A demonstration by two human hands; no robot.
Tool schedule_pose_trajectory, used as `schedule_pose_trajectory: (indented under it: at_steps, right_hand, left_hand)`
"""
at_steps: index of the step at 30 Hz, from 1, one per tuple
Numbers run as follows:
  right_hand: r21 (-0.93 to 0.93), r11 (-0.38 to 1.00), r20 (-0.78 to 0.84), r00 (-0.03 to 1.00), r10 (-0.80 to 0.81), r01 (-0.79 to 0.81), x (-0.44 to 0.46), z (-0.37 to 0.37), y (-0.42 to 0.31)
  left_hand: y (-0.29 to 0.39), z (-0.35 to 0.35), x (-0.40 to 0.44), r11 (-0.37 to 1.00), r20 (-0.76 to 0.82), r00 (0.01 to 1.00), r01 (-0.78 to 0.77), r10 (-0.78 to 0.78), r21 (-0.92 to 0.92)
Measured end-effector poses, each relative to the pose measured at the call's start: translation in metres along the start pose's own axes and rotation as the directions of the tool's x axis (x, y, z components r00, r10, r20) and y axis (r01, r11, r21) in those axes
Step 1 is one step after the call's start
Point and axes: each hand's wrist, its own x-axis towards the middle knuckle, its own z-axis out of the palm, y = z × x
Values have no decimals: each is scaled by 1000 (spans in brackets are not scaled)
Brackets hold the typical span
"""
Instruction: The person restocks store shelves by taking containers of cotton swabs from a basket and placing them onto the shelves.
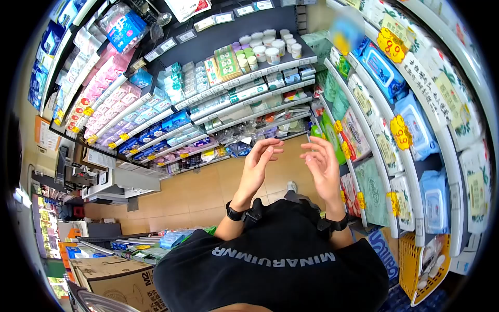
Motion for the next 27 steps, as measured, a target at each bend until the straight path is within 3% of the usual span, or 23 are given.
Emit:
schedule_pose_trajectory:
  at_steps: [11, 13, 20, 27]
  right_hand:
    - [-54, 998, -84, 996, 23, -27, -130, 5, -28]
    - [-89, 996, -123, 992, -41, 30, -153, 2, -32]
    - [-115, 993, -315, 946, -70, 35, -227, -12, -52]
    - [-157, 983, -522, 838, -162, 92, -293, -34, -69]
  left_hand:
    - [-10, 28, -106, 1000, 61, 998, 26, -27, 16]
    - [-12, 35, -122, 999, 99, 994, 34, -36, 25]
    - [-9, 72, -157, 996, 318, 944, 91, -91, 17]
    - [-11, 121, -175, 992, 566, 816, 122, -119, 33]
